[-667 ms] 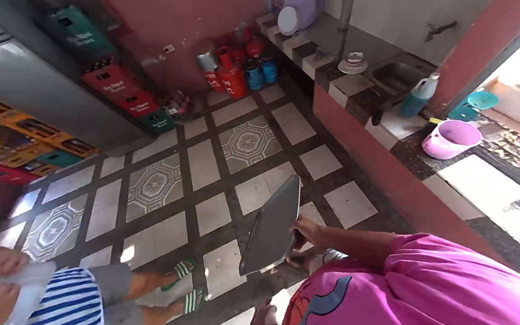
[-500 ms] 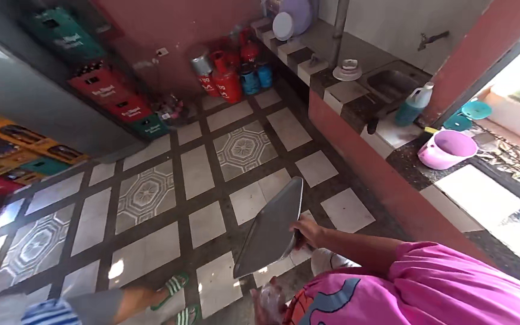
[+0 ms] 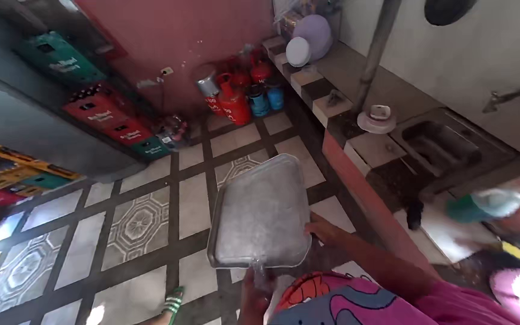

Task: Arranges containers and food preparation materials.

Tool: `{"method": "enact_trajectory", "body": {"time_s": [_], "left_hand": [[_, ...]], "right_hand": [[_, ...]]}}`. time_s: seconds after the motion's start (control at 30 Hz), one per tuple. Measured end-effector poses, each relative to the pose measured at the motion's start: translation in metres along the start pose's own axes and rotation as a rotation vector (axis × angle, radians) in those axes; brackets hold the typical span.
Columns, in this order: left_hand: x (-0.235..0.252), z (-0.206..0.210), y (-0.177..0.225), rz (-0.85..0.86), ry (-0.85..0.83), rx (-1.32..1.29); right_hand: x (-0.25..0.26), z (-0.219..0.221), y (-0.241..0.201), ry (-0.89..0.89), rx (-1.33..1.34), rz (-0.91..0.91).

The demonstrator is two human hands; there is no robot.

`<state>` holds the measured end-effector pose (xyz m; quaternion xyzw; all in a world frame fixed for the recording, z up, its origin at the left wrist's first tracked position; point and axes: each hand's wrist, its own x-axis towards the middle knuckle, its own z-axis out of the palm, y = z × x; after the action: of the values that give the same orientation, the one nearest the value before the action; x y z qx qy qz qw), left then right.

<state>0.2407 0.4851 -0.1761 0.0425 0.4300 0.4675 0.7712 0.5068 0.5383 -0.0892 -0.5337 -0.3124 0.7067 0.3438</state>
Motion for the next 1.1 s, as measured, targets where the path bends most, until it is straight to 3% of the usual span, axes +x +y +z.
{"method": "enact_trajectory", "body": {"time_s": [0.2, 0.33, 0.53, 0.63, 0.83, 0.93, 1.1], "left_hand": [[0.133, 0.079, 0.085, -0.001, 0.118, 0.147], [0.250, 0.144, 0.157, 0.053, 0.071, 0.189], [0.397, 0.302, 0.265, 0.126, -0.054, 0.289], [0.462, 0.391, 0.299, 0.143, -0.007, 0.441], [0.653, 0.518, 0.363, 0.247, 0.044, 0.633], [0.738, 0.588, 0.395, 0.382, 0.025, 0.824], [0.869, 0.671, 0.463, 0.540, -0.023, 1.101]], "right_hand": [[0.136, -0.048, -0.079, -0.020, 0.113, -0.102], [0.249, -0.077, -0.152, 0.010, 0.179, -0.159], [0.372, -0.119, -0.290, 0.151, 0.436, -0.191], [0.427, -0.149, -0.340, 0.188, 0.504, -0.197], [0.562, -0.275, -0.399, -0.117, 0.230, -0.299], [0.609, -0.348, -0.444, -0.071, 0.059, -0.277], [0.654, -0.435, -0.513, 0.064, 0.026, -0.192]]}}
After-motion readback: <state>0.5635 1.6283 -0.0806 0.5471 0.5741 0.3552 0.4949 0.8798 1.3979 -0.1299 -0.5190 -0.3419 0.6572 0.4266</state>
